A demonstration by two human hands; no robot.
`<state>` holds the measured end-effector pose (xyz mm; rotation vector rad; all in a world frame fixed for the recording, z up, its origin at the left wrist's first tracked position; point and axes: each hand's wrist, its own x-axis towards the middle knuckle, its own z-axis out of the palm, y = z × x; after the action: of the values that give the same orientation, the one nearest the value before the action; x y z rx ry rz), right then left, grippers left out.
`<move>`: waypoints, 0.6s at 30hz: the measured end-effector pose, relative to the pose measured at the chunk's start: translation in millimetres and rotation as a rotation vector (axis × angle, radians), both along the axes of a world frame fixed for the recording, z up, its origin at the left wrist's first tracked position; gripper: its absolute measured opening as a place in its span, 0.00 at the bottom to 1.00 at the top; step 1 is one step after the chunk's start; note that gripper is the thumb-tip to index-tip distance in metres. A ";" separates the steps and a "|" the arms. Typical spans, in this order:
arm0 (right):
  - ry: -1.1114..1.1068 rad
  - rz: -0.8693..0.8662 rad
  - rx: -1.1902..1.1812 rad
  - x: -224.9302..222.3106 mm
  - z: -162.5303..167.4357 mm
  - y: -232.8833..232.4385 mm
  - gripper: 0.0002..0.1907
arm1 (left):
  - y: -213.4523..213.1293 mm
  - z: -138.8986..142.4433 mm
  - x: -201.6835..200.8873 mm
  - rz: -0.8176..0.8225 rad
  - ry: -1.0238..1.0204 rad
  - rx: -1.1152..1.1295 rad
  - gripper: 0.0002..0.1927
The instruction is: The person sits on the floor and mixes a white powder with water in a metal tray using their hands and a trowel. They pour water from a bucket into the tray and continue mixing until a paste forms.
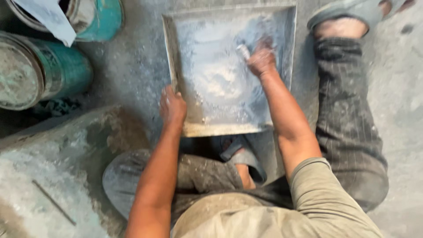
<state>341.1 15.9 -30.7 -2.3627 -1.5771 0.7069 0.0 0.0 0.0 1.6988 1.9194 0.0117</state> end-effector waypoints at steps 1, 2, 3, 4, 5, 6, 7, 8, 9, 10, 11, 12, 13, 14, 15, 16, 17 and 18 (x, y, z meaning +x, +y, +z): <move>-0.058 0.114 0.057 -4.9 7.4 6.4 0.59 | -4.7 -5.9 2.0 0.032 -0.014 0.053 0.24; -0.069 0.116 0.036 -13.5 12.4 11.5 0.59 | -8.2 -12.6 1.9 0.044 -0.016 0.080 0.24; -0.073 0.119 0.014 -26.1 16.5 16.1 0.60 | -13.2 -19.0 0.8 0.056 -0.013 0.105 0.25; -0.080 0.118 -0.008 -36.4 19.0 17.9 0.60 | -15.8 -23.2 -1.6 0.064 -0.011 0.130 0.25; -0.067 0.192 0.025 -43.4 22.2 15.3 0.60 | -17.7 -24.6 -4.7 0.059 -0.002 0.138 0.26; -0.061 0.264 0.058 -46.3 25.8 11.4 0.60 | -19.2 -23.2 -4.1 0.052 0.002 0.146 0.26; -0.054 0.337 0.095 -47.2 28.7 8.5 0.60 | -19.0 -21.3 -3.8 0.047 0.005 0.159 0.26; 0.081 0.253 0.101 -45.9 32.0 3.8 0.58 | -19.9 -19.6 -3.1 0.058 -0.009 0.135 0.26; 0.216 0.170 0.114 -46.1 33.7 0.2 0.56 | -18.2 -14.2 -3.2 0.070 -0.022 0.118 0.27; 0.354 0.092 0.125 -47.0 32.5 1.1 0.54 | -14.7 -9.2 -2.9 0.085 -0.033 0.100 0.27; 0.173 0.042 0.167 -40.4 28.7 10.5 0.48 | -11.5 -7.5 1.6 0.102 -0.052 0.078 0.26; 0.004 -0.008 0.201 -37.0 22.6 22.1 0.41 | -10.5 -6.0 2.1 0.120 -0.059 0.047 0.25; -0.158 -0.063 0.223 -47.7 13.7 25.9 0.35 | -15.3 -2.6 -6.7 0.132 -0.056 0.006 0.23; -0.240 0.000 0.150 -63.1 5.3 25.4 0.33 | -24.8 0.1 -14.6 0.122 -0.054 -0.001 0.23; -0.335 0.063 0.087 -74.1 4.0 31.8 0.31 | -28.7 0.1 -13.9 0.111 -0.067 0.001 0.22; -0.439 0.124 0.044 -82.0 10.9 47.0 0.29 | -21.7 -2.2 -9.2 0.099 -0.090 0.023 0.22; -0.547 0.176 0.207 -96.9 14.7 56.8 0.32 | -16.3 -3.8 -4.2 0.069 -0.087 0.140 0.23; -0.649 0.230 0.376 -113.2 16.9 59.8 0.36 | -14.9 -4.3 -3.2 0.045 -0.079 0.260 0.25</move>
<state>227.9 75.8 -13.8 -2.2477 -2.0191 -0.3594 -3.2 -14.9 -4.3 1.7896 1.9639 0.3541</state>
